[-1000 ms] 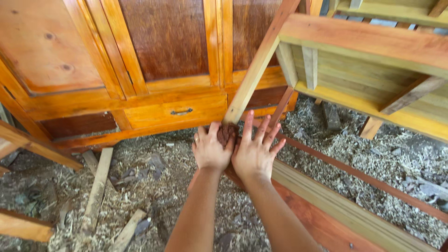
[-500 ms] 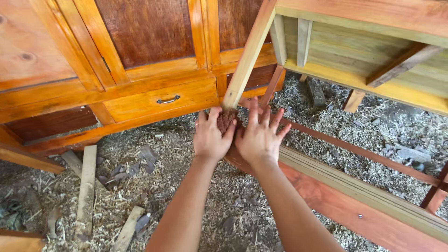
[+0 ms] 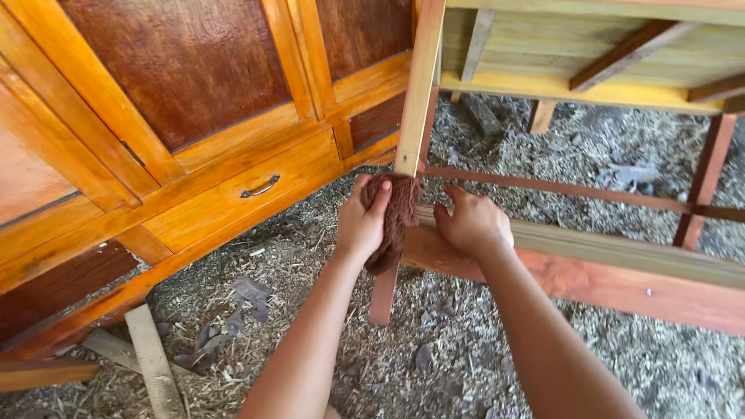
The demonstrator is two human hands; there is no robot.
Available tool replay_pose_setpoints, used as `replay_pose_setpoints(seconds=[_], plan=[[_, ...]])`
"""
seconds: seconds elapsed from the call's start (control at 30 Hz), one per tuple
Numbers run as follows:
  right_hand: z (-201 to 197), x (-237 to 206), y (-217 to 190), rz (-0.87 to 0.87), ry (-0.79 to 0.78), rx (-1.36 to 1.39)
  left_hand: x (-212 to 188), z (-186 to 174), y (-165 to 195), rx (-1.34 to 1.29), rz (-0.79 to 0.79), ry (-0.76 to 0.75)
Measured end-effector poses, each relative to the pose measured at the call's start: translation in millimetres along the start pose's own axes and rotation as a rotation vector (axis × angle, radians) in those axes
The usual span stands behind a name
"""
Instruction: The person wipes the wooden frame of a two-tier shelf with a brown cloth, moving along the edges and legs of the structure. The person uses both hands to hold the cloth and wipe different sections of the shelf.
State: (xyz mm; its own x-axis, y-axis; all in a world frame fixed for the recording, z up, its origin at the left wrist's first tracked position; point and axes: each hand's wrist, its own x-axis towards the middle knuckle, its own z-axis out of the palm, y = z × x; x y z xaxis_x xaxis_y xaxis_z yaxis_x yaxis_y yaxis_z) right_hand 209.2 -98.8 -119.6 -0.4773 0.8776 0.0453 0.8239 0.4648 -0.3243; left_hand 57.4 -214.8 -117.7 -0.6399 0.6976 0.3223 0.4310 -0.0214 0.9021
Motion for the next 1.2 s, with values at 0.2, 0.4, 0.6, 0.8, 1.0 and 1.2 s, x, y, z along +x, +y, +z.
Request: replay_pose_setpoints(seconds=[0.2,0.4,0.6,0.8,1.0,1.2], plan=[[0,-9,6,-0.097,0.04,-0.013,-3,6,2,-0.198,-0.055,0.01],[0,-12,7,-0.173,0.166,-0.102,-13,13,7,0.024,-0.191,-0.133],[-6,-11,2,0.054,-0.092,-0.088,-17,20,6,0.387,0.014,0.007],[-6,-7,4,-0.018,-0.041,-0.151,-14,25,1,0.421,-0.048,-0.018],[-9,-6,6,-0.078,-0.041,-0.044,-56,29,-5,0.322,0.406,0.275],[-10,-8,2,-0.022,-0.119,-0.055,-32,29,0,0.267,0.425,0.271]])
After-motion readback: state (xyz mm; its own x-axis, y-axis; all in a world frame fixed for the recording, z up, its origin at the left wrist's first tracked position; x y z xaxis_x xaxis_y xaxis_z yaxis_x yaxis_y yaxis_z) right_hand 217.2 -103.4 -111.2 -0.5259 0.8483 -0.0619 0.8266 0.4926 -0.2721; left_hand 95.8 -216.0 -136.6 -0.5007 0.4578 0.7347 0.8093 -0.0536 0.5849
